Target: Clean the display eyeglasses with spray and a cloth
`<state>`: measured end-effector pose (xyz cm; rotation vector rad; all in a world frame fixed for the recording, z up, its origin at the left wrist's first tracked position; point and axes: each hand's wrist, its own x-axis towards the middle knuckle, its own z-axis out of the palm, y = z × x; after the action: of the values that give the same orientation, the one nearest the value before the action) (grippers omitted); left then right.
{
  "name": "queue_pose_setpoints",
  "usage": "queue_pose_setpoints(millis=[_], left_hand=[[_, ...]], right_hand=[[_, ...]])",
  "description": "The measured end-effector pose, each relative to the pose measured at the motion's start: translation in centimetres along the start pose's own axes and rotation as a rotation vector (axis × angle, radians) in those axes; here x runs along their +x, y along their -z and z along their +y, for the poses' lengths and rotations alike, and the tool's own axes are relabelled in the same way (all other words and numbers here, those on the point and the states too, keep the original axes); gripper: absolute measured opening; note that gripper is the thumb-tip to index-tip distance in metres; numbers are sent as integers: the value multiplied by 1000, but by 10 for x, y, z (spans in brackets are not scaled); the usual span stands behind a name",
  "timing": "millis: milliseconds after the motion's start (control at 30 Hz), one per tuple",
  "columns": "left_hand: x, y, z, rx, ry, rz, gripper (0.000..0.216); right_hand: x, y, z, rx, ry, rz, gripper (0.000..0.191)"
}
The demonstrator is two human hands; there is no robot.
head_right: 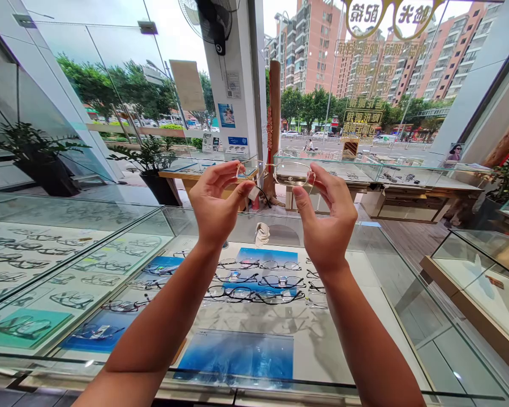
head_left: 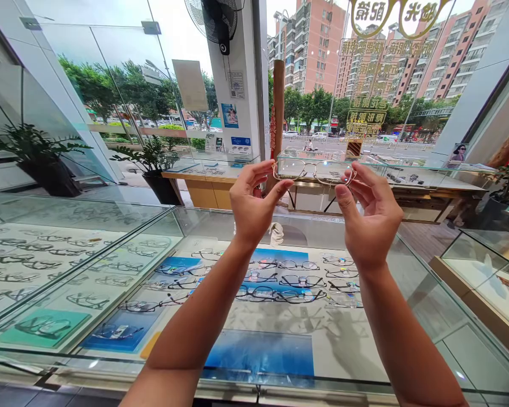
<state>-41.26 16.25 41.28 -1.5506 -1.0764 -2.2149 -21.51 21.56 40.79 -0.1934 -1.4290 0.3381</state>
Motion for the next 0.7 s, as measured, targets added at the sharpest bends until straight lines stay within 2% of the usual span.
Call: queue_pose_setpoints(millis=[167,467,700], left_hand=[[1,-1,-1,-116,6,-28,53],[-11,-3,25,64,-116,103,53],[-13,-4,39,107,-172,114,51]], right_hand=[[4,2,6,9,-22,-34,37],[11,7,20,188,-147,-169,39],[13,10,31,262,-148,-203,44]])
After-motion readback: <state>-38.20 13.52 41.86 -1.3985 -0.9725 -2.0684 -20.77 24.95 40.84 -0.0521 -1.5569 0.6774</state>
